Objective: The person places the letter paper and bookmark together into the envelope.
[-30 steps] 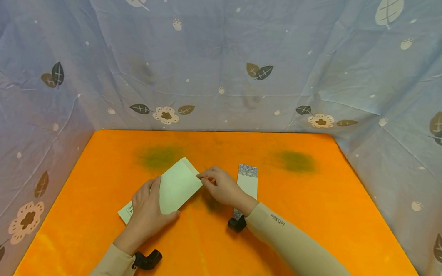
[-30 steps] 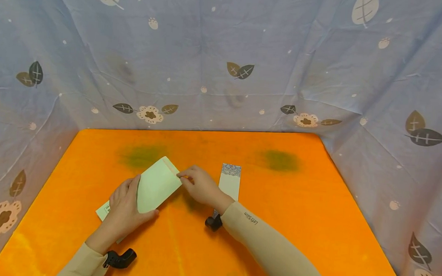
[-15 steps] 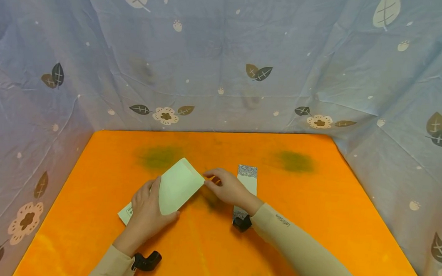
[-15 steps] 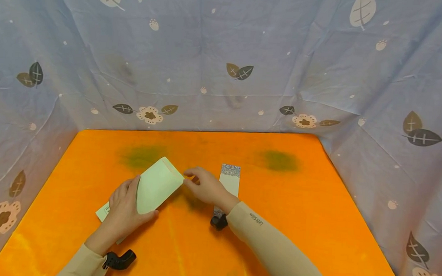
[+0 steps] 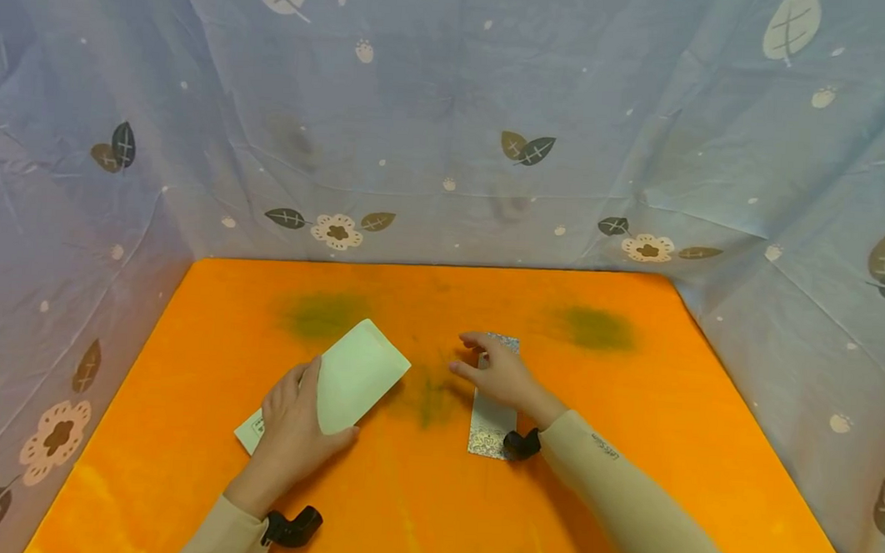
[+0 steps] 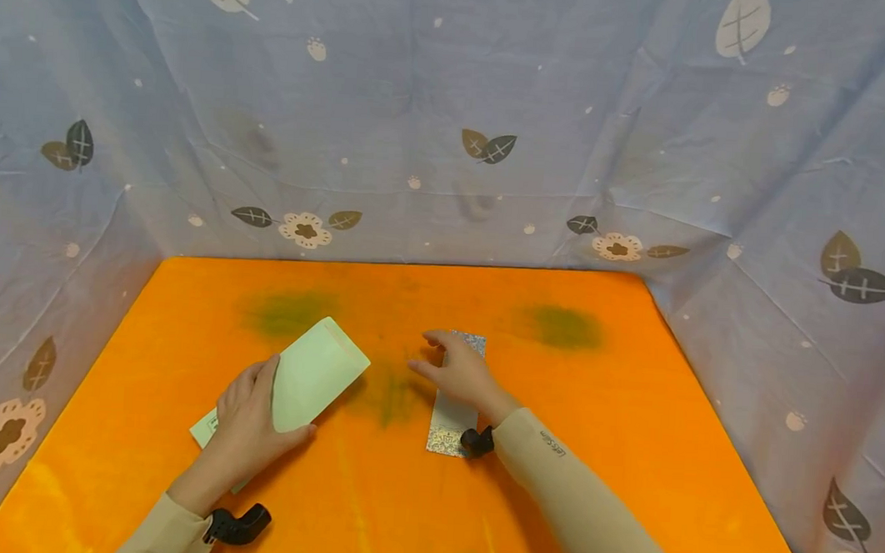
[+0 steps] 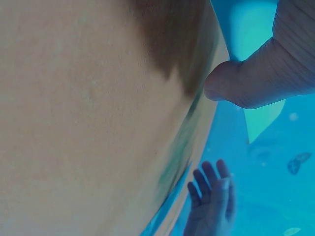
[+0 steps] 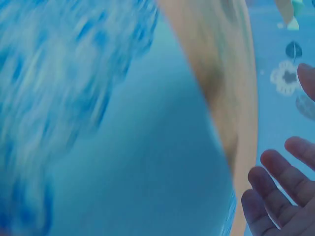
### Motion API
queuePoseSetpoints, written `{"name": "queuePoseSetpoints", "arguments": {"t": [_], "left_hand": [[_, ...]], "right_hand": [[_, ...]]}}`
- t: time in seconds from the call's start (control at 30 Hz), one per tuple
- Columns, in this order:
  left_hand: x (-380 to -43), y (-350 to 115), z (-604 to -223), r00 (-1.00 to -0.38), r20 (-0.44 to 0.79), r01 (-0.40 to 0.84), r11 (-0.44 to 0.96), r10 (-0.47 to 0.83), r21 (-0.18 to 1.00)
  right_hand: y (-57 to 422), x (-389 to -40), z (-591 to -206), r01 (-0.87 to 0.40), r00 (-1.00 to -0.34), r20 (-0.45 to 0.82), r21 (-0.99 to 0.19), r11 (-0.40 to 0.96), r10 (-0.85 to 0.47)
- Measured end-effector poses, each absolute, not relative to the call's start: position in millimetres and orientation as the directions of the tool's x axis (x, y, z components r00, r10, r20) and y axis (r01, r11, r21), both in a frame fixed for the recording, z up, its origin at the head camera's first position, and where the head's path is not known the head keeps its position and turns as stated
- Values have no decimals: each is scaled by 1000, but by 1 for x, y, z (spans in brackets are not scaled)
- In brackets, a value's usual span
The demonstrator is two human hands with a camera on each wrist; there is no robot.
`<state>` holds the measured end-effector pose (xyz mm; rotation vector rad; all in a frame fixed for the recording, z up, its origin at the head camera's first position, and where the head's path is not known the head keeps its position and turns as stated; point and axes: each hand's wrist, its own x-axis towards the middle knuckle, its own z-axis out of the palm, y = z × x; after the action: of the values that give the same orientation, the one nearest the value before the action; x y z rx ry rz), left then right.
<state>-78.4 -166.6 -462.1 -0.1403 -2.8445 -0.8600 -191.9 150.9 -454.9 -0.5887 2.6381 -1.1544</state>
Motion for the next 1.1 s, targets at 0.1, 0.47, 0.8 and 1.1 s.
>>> {"name": "queuePoseSetpoints", "arguments": {"t": [0.1, 0.47, 0.8, 1.1], "left_hand": [[-78, -167, -461, -980, 193, 143, 829, 44, 540], [-78, -166, -460, -986, 161, 131, 831, 51, 540], [-78, -165, -463, -986, 157, 131, 833, 54, 538], [-77, -165, -466, -990, 133, 118, 837, 55, 534]], "right_hand": [[163, -196, -458, -226, -917, -52, -748, 623, -396], [194, -204, -464, -153, -950, -85, -713, 685, -301], [213, -211, -467, -120, -953, -111, -717, 686, -283], [221, -212, -471, -75, -950, -167, -697, 714, -263]]}}
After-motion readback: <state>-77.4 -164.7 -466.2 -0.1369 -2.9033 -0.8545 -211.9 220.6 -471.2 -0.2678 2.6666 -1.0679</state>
